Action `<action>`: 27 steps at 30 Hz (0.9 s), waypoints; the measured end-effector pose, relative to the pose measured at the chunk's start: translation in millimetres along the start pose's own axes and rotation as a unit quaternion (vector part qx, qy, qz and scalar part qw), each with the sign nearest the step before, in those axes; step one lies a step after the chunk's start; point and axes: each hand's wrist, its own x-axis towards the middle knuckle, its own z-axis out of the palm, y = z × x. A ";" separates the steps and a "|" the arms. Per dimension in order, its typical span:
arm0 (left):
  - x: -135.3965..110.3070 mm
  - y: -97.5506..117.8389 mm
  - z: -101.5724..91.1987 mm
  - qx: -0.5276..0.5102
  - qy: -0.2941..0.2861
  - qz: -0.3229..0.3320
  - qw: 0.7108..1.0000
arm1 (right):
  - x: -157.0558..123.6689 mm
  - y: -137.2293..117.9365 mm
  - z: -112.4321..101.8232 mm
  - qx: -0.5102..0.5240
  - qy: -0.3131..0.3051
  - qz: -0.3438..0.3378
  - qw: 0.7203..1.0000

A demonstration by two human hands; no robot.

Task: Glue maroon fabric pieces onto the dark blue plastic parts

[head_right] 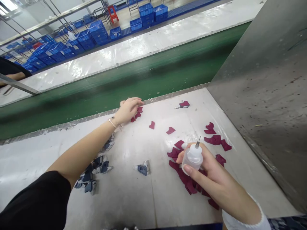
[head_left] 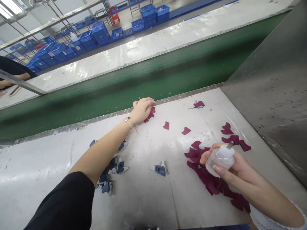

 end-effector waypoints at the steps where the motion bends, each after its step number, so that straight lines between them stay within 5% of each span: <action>1: 2.7 -5.3 -9.5 0.004 -0.030 0.035 0.999 | 0.5 0.0 0.4 -0.002 0.001 -0.002 1.000; 6: 25.4 -22.2 -36.3 0.038 -0.147 0.170 0.974 | 1.4 -1.6 3.2 -0.026 -0.002 0.001 1.000; 13: 37.5 -17.2 -41.1 0.071 -0.145 0.169 0.972 | -2.9 -1.7 5.0 -0.042 -0.006 0.007 0.999; 22: -69.3 86.0 4.7 -0.039 -0.126 0.137 0.982 | 2.5 15.4 -0.1 -0.083 -0.116 -0.039 0.989; 27: -148.4 97.6 5.5 -0.170 -0.138 0.050 0.974 | -13.0 10.6 12.0 -0.100 -0.066 -0.016 0.993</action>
